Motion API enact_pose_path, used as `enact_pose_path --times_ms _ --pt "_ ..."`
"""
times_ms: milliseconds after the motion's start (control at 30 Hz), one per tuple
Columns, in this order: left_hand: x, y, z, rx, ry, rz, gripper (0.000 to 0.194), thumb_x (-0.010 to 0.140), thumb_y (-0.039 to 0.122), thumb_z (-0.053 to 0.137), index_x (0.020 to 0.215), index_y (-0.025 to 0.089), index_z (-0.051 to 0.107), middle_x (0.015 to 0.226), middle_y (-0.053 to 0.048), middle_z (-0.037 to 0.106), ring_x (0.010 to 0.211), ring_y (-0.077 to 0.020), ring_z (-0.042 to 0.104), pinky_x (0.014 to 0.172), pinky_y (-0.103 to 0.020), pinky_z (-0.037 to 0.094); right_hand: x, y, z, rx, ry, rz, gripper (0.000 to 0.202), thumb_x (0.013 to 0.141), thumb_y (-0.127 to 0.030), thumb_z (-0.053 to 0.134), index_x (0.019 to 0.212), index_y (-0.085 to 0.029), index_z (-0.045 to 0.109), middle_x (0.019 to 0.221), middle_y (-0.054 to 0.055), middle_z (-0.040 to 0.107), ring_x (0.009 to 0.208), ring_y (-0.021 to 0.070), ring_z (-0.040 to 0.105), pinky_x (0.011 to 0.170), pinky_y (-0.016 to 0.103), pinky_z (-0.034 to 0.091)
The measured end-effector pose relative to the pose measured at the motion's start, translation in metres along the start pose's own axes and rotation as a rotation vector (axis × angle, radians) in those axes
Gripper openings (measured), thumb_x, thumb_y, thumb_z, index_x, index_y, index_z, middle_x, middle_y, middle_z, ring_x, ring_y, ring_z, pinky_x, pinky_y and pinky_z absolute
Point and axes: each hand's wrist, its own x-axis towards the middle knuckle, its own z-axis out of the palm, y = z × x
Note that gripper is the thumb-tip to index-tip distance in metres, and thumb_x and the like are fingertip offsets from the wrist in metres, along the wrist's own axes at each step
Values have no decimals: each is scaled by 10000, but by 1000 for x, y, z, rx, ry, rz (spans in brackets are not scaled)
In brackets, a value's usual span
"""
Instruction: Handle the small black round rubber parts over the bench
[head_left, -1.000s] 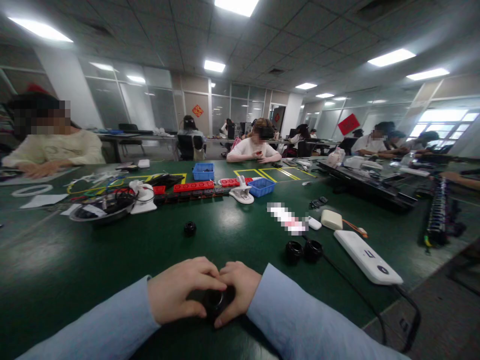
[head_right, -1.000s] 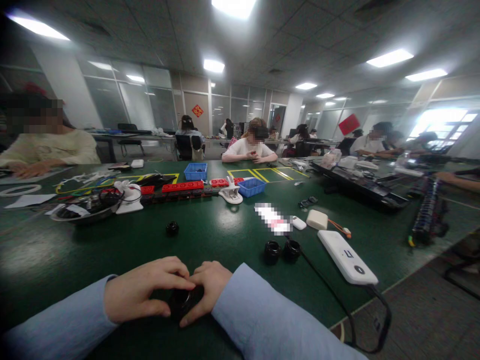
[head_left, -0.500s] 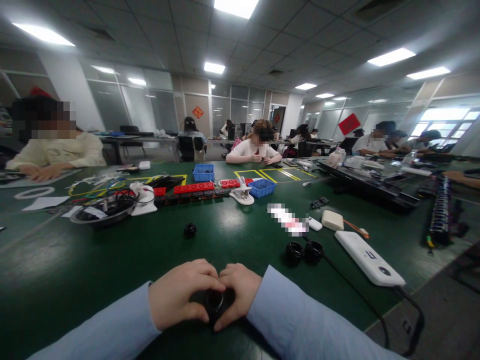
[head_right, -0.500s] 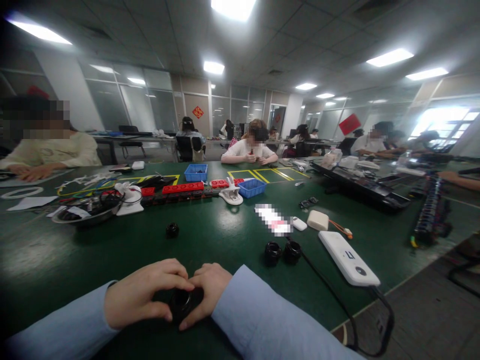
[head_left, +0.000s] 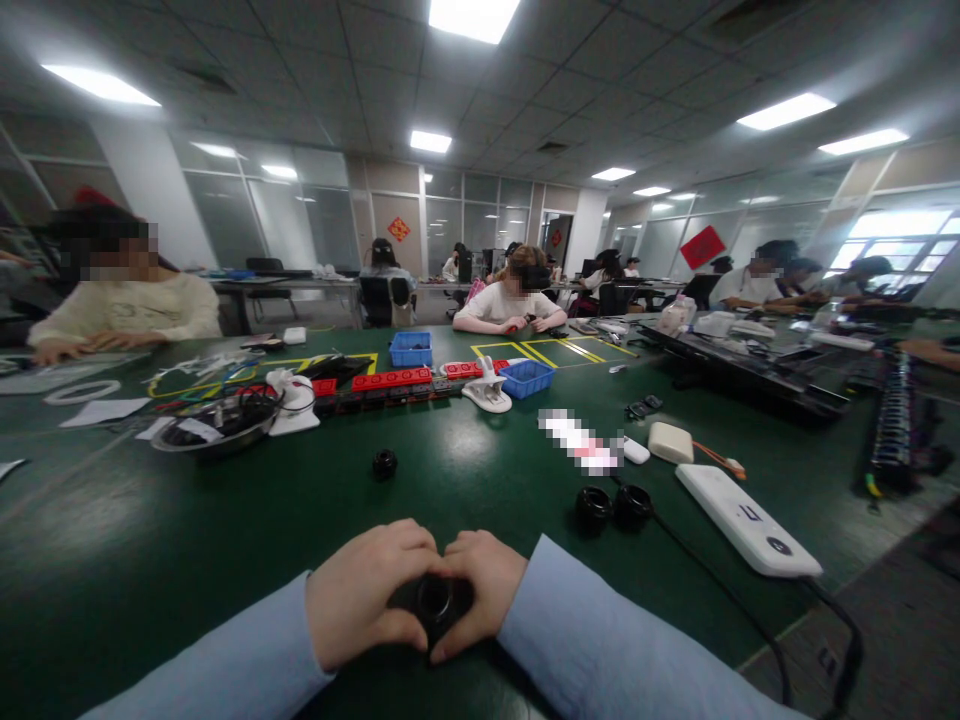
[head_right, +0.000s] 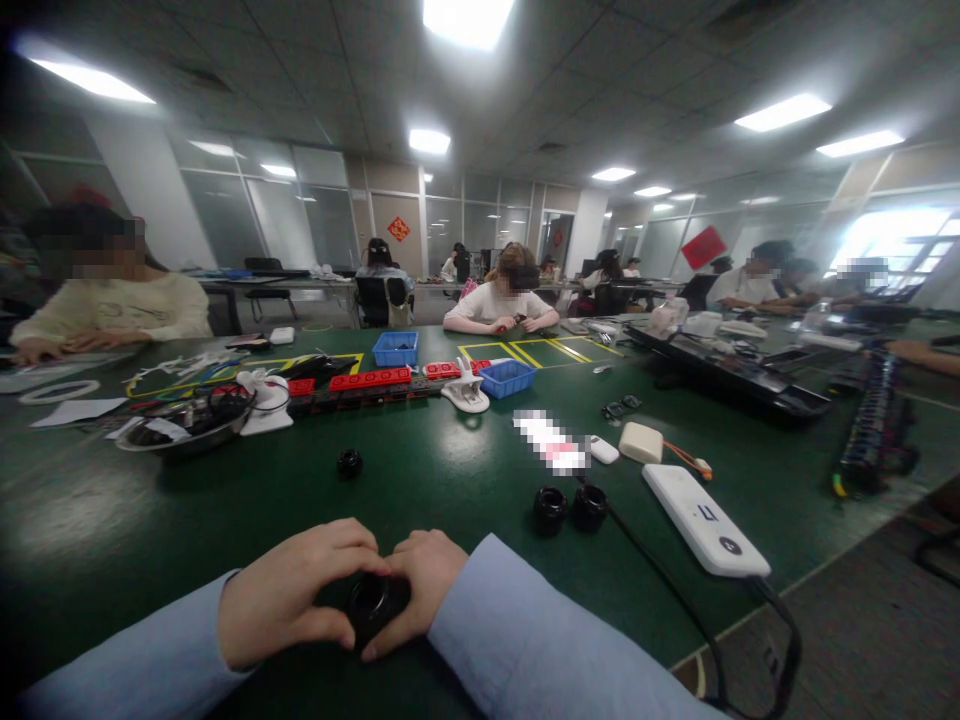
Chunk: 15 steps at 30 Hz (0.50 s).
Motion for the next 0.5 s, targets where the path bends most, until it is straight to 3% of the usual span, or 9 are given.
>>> enact_pose_path --times_ms 133,367,500 --pt "1 3 5 53 30 -79 462 639 488 714 979 199 598 984 -44 588 910 -231 538 784 -343 431 1 3 5 8 43 18 488 558 -610 676 827 -206 628 643 -32 516 590 122 433 589 251 319" --pt "7 17 17 215 198 -345 365 665 480 680 815 162 582 843 -53 589 813 -230 548 718 -344 423 6 3 9 -92 114 154 477 546 -614 666 702 -169 595 656 6 572 618 149 477 601 275 337" --pt "10 16 22 240 188 -391 427 668 574 618 796 173 544 776 -42 599 755 -232 565 691 -346 411 6 0 6 -148 103 212 478 551 -601 667 730 -163 603 702 35 600 680 180 514 623 295 354"
